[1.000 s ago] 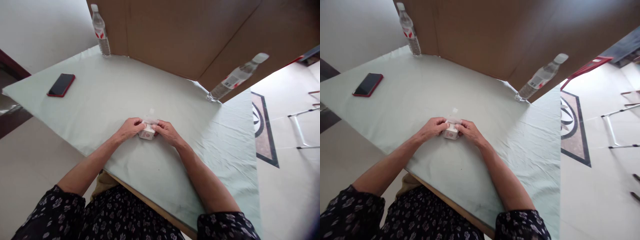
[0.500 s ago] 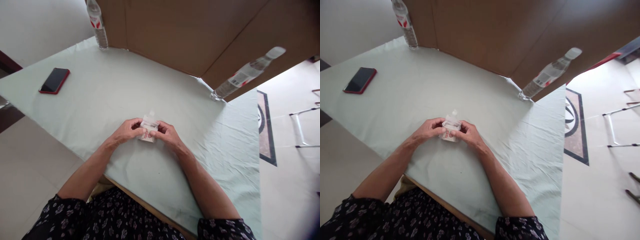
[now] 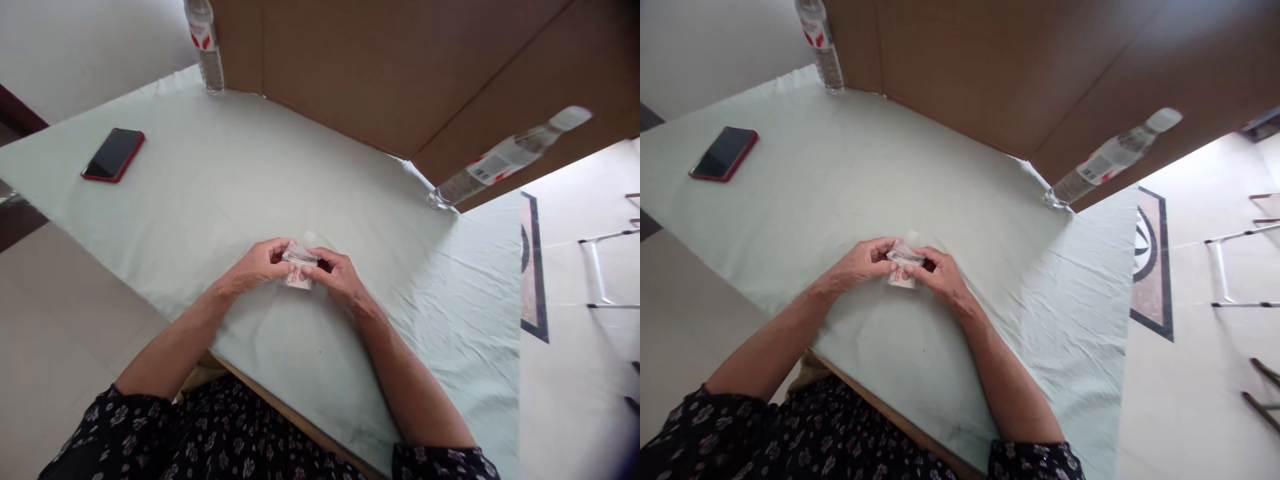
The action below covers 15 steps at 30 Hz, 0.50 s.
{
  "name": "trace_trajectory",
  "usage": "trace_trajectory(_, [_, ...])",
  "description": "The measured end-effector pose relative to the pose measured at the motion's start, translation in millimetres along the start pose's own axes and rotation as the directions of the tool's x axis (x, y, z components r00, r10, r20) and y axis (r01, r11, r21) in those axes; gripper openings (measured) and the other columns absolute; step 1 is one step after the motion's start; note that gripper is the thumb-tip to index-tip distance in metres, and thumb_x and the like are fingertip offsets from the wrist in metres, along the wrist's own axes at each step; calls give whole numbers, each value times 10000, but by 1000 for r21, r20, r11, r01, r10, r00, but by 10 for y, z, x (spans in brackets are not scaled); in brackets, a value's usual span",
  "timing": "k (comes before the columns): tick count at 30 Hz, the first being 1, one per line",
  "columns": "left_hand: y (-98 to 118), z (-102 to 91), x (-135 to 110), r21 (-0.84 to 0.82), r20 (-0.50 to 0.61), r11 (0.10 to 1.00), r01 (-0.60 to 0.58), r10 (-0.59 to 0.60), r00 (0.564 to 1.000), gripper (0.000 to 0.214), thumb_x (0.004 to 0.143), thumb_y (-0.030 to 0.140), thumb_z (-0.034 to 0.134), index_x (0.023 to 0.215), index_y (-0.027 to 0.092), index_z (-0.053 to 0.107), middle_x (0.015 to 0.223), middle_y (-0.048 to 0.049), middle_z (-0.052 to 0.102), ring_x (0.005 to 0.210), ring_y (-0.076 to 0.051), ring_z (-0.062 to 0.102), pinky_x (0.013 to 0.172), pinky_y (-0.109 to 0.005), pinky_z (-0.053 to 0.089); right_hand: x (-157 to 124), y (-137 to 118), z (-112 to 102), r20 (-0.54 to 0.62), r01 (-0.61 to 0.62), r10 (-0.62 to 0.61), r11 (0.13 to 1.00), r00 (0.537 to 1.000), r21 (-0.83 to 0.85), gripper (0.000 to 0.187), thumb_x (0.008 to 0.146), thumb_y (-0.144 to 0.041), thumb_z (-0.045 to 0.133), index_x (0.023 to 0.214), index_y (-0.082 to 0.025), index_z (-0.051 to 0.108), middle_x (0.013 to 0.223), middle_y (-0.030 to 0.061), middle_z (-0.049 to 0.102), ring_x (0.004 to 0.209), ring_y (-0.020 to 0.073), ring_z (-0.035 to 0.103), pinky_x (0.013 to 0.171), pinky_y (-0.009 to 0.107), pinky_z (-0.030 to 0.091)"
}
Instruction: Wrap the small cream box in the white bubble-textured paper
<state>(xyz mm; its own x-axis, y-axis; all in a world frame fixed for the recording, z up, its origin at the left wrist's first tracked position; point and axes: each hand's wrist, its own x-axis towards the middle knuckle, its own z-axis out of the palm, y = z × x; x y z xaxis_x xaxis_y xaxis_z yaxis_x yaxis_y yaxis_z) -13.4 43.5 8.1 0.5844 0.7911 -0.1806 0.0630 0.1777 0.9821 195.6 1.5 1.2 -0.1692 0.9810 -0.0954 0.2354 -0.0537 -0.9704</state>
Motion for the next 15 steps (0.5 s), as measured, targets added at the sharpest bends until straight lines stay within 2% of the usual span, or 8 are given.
trace_trajectory(5, [27, 7, -12, 15, -8, 1000, 17, -16, 1000, 507, 707, 252, 699, 1201, 138, 685, 1079, -73, 739, 1018, -231, 689, 876, -326, 540, 48, 54, 16, -97, 11, -12, 1000, 995, -10, 439, 813, -579, 722, 1019, -193, 758, 874, 28, 738, 786, 190, 643, 754, 325, 492])
trace_trajectory(11, [28, -6, -4, 0, 1, 999, 34, -34, 999, 525, 694, 263, 698, 1207, 150, 688, 1094, -76, 739, 1021, -238, 693, 880, -331, 540, 260, -18, 60, -153, 9, 19, 984, 988, 180, 438, 777, -627, 740, 914, -211, 731, 857, 21, 714, 793, 178, 631, 768, 317, 505])
trace_trajectory(15, [-11, -31, 12, 3, 40, 1000, 18, -19, 999, 503, 723, 267, 682, 1215, 161, 691, 1118, -83, 737, 1042, -240, 696, 905, -346, 540, 376, -81, 44, -197, 7, 33, 980, 980, 199, 439, 762, -642, 744, 851, -213, 738, 815, 26, 693, 788, 175, 605, 769, 317, 503])
